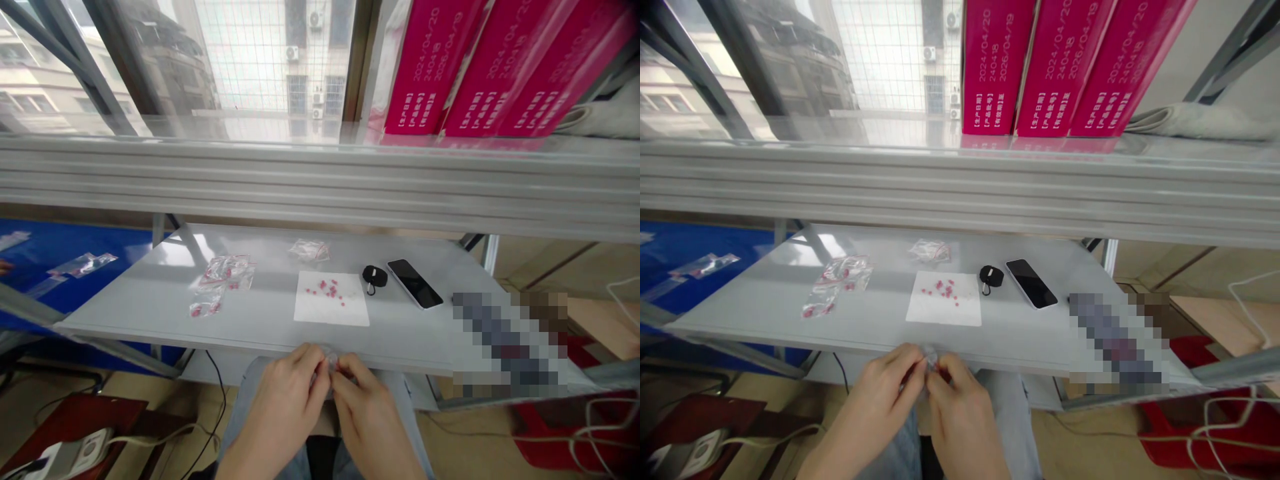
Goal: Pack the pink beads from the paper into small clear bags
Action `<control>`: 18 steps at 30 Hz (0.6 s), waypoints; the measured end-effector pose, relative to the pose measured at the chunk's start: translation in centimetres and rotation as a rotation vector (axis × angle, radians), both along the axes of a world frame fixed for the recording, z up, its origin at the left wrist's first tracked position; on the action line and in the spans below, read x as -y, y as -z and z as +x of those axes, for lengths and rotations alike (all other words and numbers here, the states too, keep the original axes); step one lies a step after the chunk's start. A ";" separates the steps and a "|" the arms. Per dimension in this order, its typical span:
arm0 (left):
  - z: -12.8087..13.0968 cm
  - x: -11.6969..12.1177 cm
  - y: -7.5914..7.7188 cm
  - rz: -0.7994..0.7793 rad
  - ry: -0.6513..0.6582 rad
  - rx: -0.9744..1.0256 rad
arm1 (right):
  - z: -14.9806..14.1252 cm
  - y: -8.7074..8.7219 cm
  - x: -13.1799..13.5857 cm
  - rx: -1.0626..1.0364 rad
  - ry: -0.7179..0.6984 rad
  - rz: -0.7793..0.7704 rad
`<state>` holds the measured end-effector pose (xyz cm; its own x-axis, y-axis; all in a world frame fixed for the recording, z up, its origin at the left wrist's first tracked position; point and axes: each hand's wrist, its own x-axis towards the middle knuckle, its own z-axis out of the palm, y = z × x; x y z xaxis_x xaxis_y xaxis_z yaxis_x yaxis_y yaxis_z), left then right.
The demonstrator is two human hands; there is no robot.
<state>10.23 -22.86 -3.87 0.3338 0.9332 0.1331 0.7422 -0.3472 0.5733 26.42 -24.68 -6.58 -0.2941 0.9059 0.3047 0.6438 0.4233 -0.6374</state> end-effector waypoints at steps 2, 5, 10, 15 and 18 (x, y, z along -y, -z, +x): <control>0.2 0.0 -0.2 0.032 0.030 0.000 | -0.4 -0.3 -0.2 -0.077 0.006 -0.053; 0.6 0.3 -0.5 0.092 0.075 0.008 | -0.9 -0.7 -0.5 -0.231 0.028 -0.144; 1.0 1.1 -0.3 0.107 0.104 0.243 | -0.8 -0.5 -0.7 -0.386 0.083 -0.153; 1.2 2.2 2.6 -0.065 -0.296 0.845 | 0.2 -0.3 -0.9 -0.548 0.118 -0.224; 2.2 2.5 4.5 -0.375 -0.512 1.366 | 0.4 -0.7 -1.1 -0.702 0.098 -0.352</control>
<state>12.46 -25.37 -8.41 -0.2094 0.9567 -0.2022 -0.4289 0.0960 0.8982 26.81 -23.62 -5.85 -0.0527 0.9954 0.0801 0.0658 0.0835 -0.9943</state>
